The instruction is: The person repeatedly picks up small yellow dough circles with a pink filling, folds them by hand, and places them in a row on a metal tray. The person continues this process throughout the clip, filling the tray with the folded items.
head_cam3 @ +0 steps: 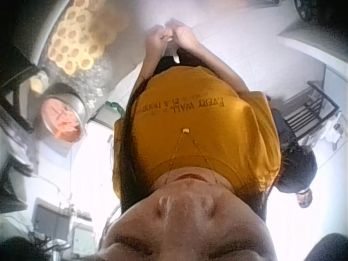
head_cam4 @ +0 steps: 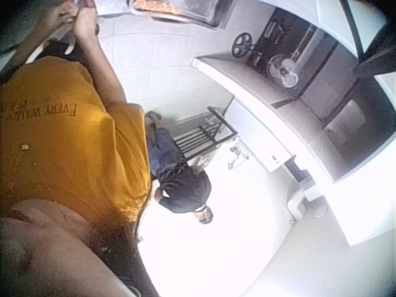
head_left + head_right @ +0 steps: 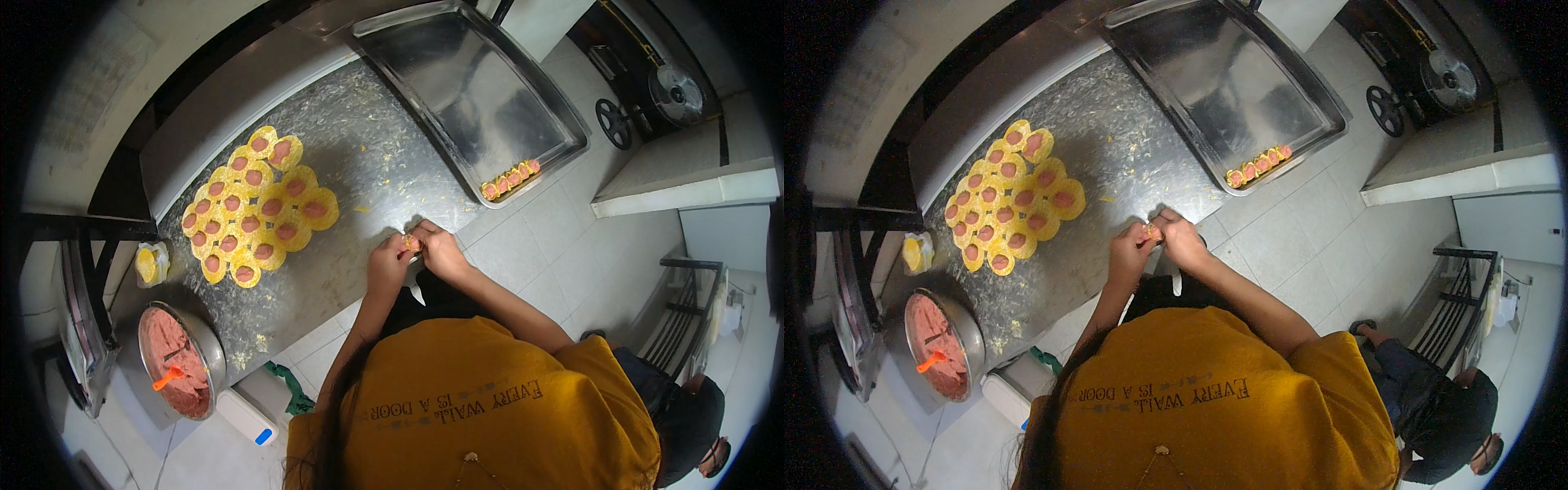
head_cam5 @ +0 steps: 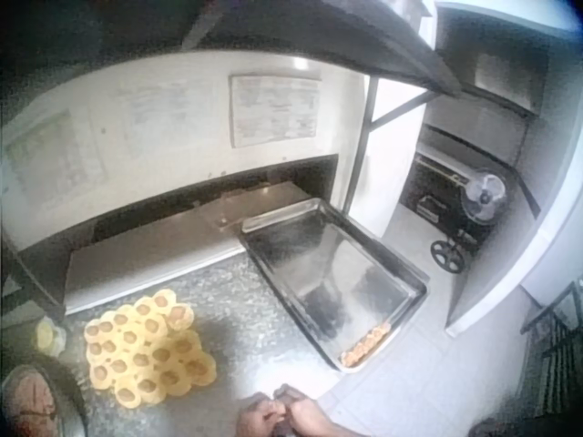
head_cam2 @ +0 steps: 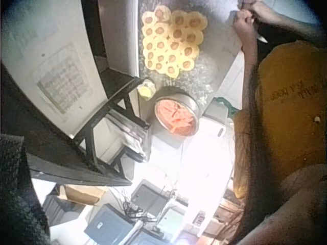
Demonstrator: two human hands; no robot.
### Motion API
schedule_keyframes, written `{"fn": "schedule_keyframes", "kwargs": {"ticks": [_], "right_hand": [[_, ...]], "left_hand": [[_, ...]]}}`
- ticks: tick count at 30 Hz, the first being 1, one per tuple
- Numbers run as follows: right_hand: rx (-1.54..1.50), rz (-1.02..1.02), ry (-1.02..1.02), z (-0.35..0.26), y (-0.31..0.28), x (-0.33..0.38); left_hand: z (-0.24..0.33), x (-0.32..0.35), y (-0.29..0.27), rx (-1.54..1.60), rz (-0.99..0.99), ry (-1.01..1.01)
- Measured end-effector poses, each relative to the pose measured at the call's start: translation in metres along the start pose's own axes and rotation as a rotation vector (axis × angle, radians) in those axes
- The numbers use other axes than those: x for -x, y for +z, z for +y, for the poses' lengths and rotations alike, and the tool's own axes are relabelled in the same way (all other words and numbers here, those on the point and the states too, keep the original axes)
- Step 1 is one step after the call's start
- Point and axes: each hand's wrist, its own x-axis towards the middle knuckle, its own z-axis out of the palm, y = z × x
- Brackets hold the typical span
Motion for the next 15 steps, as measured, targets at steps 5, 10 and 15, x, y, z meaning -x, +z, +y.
{"fn": "schedule_keyframes", "kwargs": {"ticks": [5,10,15], "right_hand": [[0.072,-0.039,-0.001,-0.004,-0.011,-0.003],[0.088,-0.197,0.053,0.01,-0.002,-0.006],[0.246,-0.315,0.16,-0.025,-0.02,-0.015]], "left_hand": [[0.001,0.005,-0.007,0.142,0.093,0.005],[-0.009,0.005,-0.002,0.172,0.012,-0.006],[-0.015,0.017,-0.014,0.279,0.106,-0.211]]}}
